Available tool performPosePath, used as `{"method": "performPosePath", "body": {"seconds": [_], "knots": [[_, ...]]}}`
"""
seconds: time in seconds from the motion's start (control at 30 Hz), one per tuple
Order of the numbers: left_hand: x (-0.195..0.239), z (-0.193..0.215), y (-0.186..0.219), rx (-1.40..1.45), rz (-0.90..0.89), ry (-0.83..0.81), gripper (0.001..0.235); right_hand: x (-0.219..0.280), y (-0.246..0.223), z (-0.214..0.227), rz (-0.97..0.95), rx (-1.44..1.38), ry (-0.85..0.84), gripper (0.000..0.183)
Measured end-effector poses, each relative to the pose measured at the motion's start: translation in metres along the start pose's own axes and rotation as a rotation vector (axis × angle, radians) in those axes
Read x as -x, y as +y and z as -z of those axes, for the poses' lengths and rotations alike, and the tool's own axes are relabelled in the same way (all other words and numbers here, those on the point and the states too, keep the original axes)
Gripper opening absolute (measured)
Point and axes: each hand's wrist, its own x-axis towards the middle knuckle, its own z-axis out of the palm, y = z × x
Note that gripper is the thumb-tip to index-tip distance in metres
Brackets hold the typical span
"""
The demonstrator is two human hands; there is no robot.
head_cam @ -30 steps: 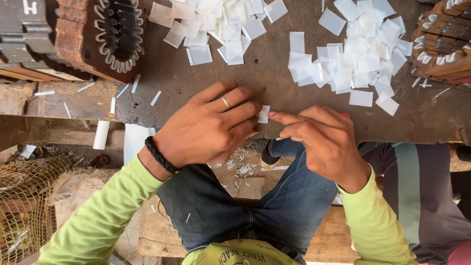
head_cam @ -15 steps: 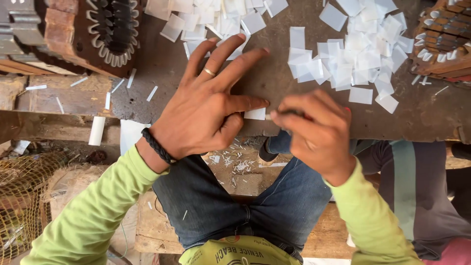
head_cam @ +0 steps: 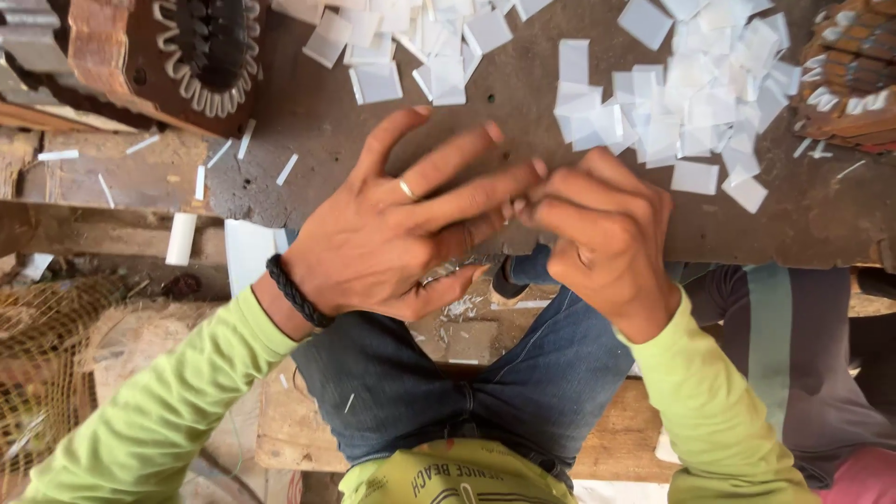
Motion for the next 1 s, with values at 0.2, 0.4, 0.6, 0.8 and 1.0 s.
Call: {"method": "performPosePath", "body": {"seconds": [0.2, 0.4, 0.6, 0.8, 1.0], "knots": [[0.007, -0.004, -0.001, -0.108, -0.078, 0.017, 0.044, 0.0, -0.016, -0.009, -0.177, 0.197, 0.087, 0.022], [-0.002, -0.015, 0.008, -0.208, 0.247, 0.073, 0.057, 0.024, -0.003, -0.024, -0.141, 0.026, 0.449, 0.019], [-0.012, -0.011, 0.012, -0.159, 0.455, 0.096, 0.07, 0.038, 0.006, -0.029, -0.074, -0.023, 0.723, 0.01], [-0.036, -0.028, 0.013, -0.122, 0.327, 0.035, 0.062, 0.042, 0.006, -0.032, -0.108, -0.068, 0.791, 0.004], [-0.058, -0.043, 0.017, -0.088, 0.141, 0.097, 0.053, 0.036, 0.007, -0.032, -0.149, -0.352, 0.97, 0.004]]}}
